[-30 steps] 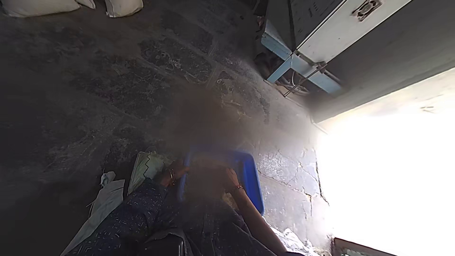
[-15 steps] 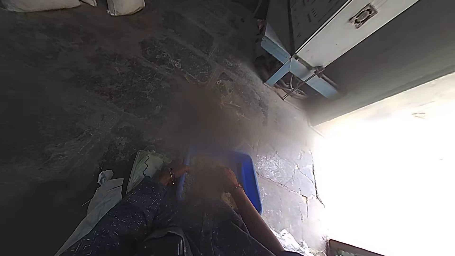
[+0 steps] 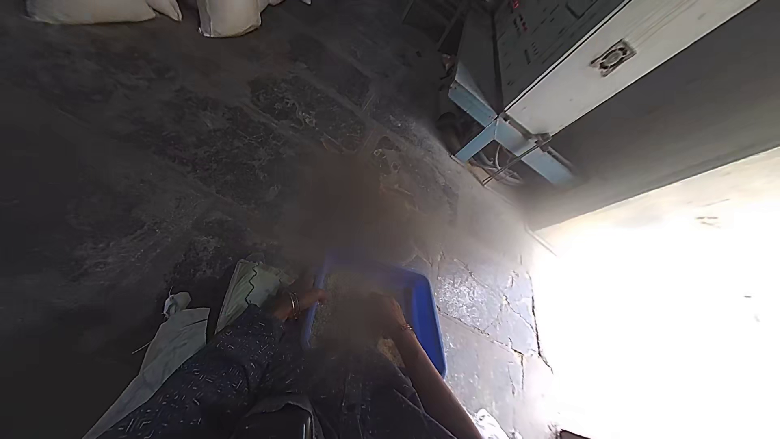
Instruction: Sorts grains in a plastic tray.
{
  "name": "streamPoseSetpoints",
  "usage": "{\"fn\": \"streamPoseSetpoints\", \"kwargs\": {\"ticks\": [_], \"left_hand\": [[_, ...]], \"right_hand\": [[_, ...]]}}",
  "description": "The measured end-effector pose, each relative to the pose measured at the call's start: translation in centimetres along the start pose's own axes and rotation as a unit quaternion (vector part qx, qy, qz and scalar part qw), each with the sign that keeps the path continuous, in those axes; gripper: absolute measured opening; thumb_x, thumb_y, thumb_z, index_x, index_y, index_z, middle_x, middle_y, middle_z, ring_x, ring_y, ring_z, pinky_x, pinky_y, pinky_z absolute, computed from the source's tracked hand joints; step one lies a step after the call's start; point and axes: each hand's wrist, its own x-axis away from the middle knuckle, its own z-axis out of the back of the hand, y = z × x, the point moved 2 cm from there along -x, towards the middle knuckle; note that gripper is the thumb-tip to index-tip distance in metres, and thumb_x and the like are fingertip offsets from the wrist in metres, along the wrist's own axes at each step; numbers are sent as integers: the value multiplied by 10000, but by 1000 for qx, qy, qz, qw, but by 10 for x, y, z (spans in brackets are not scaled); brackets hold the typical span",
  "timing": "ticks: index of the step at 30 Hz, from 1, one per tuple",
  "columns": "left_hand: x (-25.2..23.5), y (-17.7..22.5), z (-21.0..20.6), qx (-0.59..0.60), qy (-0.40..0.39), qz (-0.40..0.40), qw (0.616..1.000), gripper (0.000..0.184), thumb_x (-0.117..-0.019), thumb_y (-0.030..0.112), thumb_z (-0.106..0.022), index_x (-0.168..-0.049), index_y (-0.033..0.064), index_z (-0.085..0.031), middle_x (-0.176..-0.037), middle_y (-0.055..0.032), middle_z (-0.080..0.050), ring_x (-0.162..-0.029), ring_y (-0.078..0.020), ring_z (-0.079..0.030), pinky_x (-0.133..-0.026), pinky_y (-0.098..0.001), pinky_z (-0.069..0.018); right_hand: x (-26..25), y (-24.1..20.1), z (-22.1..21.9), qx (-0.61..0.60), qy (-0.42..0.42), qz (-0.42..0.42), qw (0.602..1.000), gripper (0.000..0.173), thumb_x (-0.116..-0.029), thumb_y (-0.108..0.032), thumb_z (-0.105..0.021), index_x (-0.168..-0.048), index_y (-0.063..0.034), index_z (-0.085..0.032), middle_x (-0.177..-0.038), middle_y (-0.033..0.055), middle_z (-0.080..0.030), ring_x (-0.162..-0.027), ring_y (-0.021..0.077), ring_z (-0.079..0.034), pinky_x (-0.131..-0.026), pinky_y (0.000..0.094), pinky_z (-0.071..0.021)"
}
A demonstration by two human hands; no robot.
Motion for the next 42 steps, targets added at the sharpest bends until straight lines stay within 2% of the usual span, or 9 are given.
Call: {"fn": "streamPoseSetpoints", "kwargs": {"ticks": [4,12,17,24,28,34,42], "left_hand": [[2,3,0,2,-4,0,1000,429,-952,136,-686,-1302,-81,-567,-1222,-261,-623,-1124,-340,-619,-1005,-520,-467],[1,2,0,-3,-1,-1,1000,457,-950,146,-691,-1326,-75,-558,-1262,-274,-610,-1175,-357,-606,-1034,-531,-455],[-1,-1,0,4,1,1,1000,469,-934,147,-701,-1323,-75,-561,-1262,-276,-609,-1179,-364,-602,-1028,-542,-457],[-1,-1,0,8,-2,-5,1000,451,-934,137,-692,-1313,-74,-567,-1248,-269,-616,-1162,-360,-608,-1016,-540,-462],[0,1,0,10,-3,0,1000,458,-937,131,-694,-1323,-75,-561,-1257,-275,-612,-1171,-361,-608,-1024,-541,-461],[2,1,2,-22,-7,10,1000,463,-955,213,-693,-1291,-83,-576,-1232,-279,-621,-1164,-374,-610,-1018,-563,-456],[6,5,3,-28,-9,11,1000,436,-965,198,-686,-1283,-82,-582,-1240,-275,-619,-1164,-368,-609,-1020,-550,-454]], "right_hand": [[-1,1,-2,1,-1,2,1000,452,-1095,-398,-455,-1161,-7,-673,-1135,222,-703,-1136,374,-661,-976,564,-484],[-2,2,-2,5,1,2,1000,456,-1093,-405,-454,-1159,-12,-676,-1135,214,-707,-1138,367,-664,-974,564,-487],[-2,2,-2,5,0,8,1000,418,-1092,-363,-464,-1162,-7,-671,-1138,215,-705,-1137,366,-664,-978,556,-489],[-2,4,-2,-7,2,10,1000,466,-1090,-418,-466,-1147,-8,-680,-1116,211,-710,-1120,365,-668,-973,561,-487],[-2,2,-1,-6,-3,8,1000,454,-1093,-403,-465,-1154,-5,-675,-1125,218,-706,-1125,367,-665,-978,560,-485],[-2,2,0,11,-14,6,1000,473,-1096,-417,-450,-1156,-5,-675,-1135,218,-704,-1136,371,-660,-981,563,-482],[-5,2,-2,20,-22,-3,1000,444,-1098,-386,-450,-1174,-8,-672,-1158,218,-700,-1156,372,-654,-992,565,-479]]}}
